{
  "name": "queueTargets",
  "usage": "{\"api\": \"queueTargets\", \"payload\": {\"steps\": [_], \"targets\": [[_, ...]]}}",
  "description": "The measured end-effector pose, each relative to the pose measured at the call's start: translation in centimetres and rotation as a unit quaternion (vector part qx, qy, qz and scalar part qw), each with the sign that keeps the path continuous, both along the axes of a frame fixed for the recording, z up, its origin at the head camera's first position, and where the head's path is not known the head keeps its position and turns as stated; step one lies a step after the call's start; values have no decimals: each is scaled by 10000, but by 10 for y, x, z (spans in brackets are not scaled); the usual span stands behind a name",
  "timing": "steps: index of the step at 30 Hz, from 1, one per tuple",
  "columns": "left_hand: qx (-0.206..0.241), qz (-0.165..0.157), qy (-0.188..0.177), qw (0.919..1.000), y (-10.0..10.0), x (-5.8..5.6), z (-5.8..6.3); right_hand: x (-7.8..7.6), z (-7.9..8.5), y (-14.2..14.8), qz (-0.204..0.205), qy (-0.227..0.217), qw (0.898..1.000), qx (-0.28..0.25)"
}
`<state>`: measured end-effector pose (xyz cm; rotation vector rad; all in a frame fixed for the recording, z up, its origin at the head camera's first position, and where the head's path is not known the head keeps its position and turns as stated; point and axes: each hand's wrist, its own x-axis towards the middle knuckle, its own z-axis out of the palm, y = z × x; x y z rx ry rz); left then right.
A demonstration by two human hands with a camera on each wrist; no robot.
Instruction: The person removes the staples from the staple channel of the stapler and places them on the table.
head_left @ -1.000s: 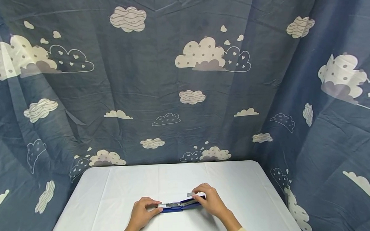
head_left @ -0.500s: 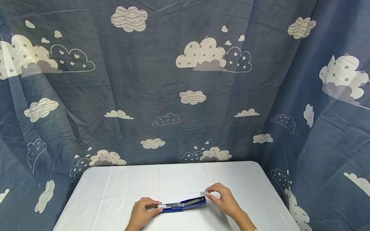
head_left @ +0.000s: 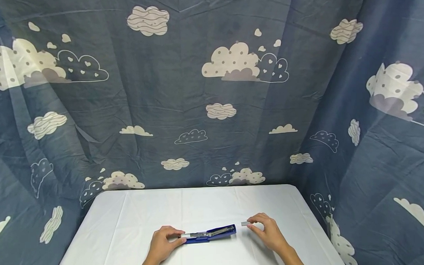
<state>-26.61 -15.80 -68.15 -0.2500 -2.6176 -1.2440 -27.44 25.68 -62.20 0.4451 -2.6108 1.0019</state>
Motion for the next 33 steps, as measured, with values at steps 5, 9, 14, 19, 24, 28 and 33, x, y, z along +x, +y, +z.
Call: {"api": "queueTargets", "payload": {"steps": [5,9,14,19,24,28,33], "targets": [[-27,14,69,10000,1,0,0,1,-8,9,-90,29,10000,8],[-47,11,125,9999,2,0,-1,2,-16,15,-148,-137,9997,98],[-8,28,-117,9999,2,1,-3,6,-27,19,-341,-617,9969,345],[15,39,-235,9997,1,1,-4,7,-33,21,-528,-705,9951,459],[24,64,-78,9999,1,1,-3,6,-37,23,-666,-820,9933,475],[-22,90,106,9999,2,1,-3,6,-40,23,-730,-949,9917,462],[-85,87,172,9998,2,0,-2,6,-44,21,-784,-987,9908,488]]}}
